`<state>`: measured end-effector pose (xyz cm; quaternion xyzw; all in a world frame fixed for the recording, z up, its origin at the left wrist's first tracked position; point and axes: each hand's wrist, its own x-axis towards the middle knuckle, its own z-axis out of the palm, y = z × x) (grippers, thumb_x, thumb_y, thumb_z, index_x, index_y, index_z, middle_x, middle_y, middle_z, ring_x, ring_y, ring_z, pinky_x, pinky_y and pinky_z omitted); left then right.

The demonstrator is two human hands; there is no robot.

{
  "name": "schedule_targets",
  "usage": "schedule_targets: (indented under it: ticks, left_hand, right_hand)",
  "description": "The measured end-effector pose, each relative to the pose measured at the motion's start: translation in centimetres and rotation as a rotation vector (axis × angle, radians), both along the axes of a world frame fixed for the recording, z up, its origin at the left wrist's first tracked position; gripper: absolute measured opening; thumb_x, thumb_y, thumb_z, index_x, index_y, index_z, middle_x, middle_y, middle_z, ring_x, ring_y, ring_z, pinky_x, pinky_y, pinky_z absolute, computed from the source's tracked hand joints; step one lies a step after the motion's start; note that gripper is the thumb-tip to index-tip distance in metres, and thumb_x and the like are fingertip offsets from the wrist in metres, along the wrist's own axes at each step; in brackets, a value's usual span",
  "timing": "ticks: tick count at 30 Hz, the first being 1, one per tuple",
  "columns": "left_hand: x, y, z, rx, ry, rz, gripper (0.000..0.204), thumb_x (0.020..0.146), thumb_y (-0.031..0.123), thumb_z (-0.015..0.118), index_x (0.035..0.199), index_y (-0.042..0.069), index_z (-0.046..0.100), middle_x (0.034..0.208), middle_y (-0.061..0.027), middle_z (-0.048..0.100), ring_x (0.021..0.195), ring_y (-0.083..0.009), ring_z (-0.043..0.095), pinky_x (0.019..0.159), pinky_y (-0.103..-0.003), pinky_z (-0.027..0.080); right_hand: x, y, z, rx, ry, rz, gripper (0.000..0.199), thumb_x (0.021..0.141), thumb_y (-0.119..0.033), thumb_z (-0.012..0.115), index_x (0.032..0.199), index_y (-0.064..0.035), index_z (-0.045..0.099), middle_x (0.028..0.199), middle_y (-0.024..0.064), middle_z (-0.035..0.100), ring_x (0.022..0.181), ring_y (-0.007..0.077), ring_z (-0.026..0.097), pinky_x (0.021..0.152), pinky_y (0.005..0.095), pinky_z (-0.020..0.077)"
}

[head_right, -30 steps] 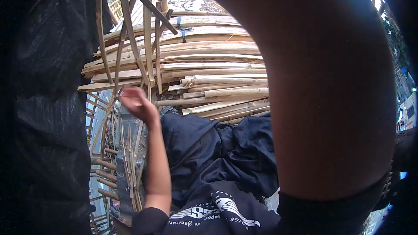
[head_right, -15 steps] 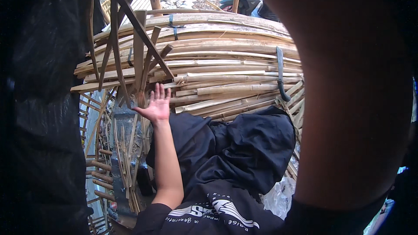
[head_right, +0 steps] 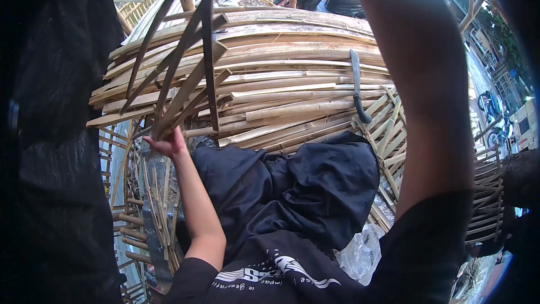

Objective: The person assembles a bamboo structure by weaving and securing bamboo slats with a handheld tool.

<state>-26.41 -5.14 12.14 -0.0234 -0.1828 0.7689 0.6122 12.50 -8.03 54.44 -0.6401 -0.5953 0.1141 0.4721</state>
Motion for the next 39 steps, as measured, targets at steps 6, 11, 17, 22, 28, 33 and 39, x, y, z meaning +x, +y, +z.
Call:
schedule_targets:
  ticks: [6,11,17,22,28,33,39]
  left_hand:
    - [-3.7,4.1,-3.0,0.138,0.276,-0.055,0.051,0.095,0.048,0.062,0.121,0.005,0.055,0.155,-0.0176,0.04,0.148,-0.0348,0.028,0.119,-0.067,0.02]
    - [-2.5,7.3,-0.8,-0.202,0.527,0.011,0.038,0.099,0.041,0.056,0.113,0.006,0.061,0.146,-0.0186,0.05,0.141,-0.0341,0.042,0.12,-0.066,0.017]
    - [-2.4,13.8,-0.3,-0.455,0.777,-0.064,0.037,0.098,0.037,0.061,0.121,0.009,0.056,0.141,-0.0187,0.055,0.129,-0.0297,0.055,0.114,-0.055,0.038]
    - [-1.4,19.8,-2.9,-0.387,1.016,-0.273,0.03,0.101,0.032,0.056,0.117,0.006,0.059,0.138,-0.02,0.057,0.125,-0.0311,0.058,0.112,-0.05,0.043]
    - [-0.2,23.2,-5.3,-0.51,1.153,-0.323,0.031,0.101,0.031,0.057,0.115,0.003,0.057,0.136,-0.0226,0.058,0.121,-0.031,0.061,0.11,-0.048,0.044]
    - [0.7,24.6,-6.2,-0.641,1.312,-0.452,0.035,0.097,0.039,0.064,0.107,0.006,0.057,0.12,-0.0178,0.066,0.117,-0.0322,0.063,0.104,-0.05,0.048]
    - [1.3,25.2,-5.5,-0.675,1.786,-0.552,0.055,0.091,0.059,0.062,0.119,0.011,0.057,0.107,-0.0109,0.07,0.096,-0.0233,0.067,0.085,-0.037,0.053]
  right_hand:
    - [1.5,2.4,-2.6,0.009,0.162,0.017,0.015,0.098,-0.019,0.064,0.096,-0.0042,0.065,0.07,0.0062,0.062,0.044,0.0095,0.041,0.036,0.0248,0.0351]
    - [13.4,6.0,-15.7,0.186,0.185,-0.111,0.033,0.088,-0.035,0.078,0.09,-0.0035,0.069,0.068,0.0024,0.065,0.058,0.0099,0.056,0.052,0.0277,0.0437]
    - [14.2,1.7,-29.4,0.108,0.692,-0.219,0.023,0.087,-0.021,0.08,0.088,-0.0037,0.065,0.072,0.002,0.064,0.054,0.0098,0.057,0.047,0.0248,0.0425]
    - [15.7,0.0,-40.5,-0.042,0.865,-0.315,0.024,0.089,-0.018,0.078,0.096,-0.0062,0.058,0.081,0.0032,0.064,0.067,0.017,0.07,0.045,0.0235,0.0413]
    - [16.3,0.5,-48.2,-0.138,0.979,-0.322,0.026,0.089,-0.019,0.079,0.096,-0.0071,0.056,0.082,0.0023,0.062,0.071,0.0206,0.072,0.045,0.0234,0.0431]
    - [16.8,1.1,-51.5,-0.121,0.982,-0.336,0.024,0.089,-0.02,0.078,0.093,-0.0061,0.059,0.084,0.0017,0.061,0.064,0.0142,0.064,0.051,0.0253,0.0511]
    - [16.6,1.4,-50.2,-0.232,0.974,-0.335,0.025,0.092,-0.017,0.074,0.102,-0.0021,0.057,0.088,0.0059,0.066,0.074,0.021,0.073,0.056,0.0282,0.0583]
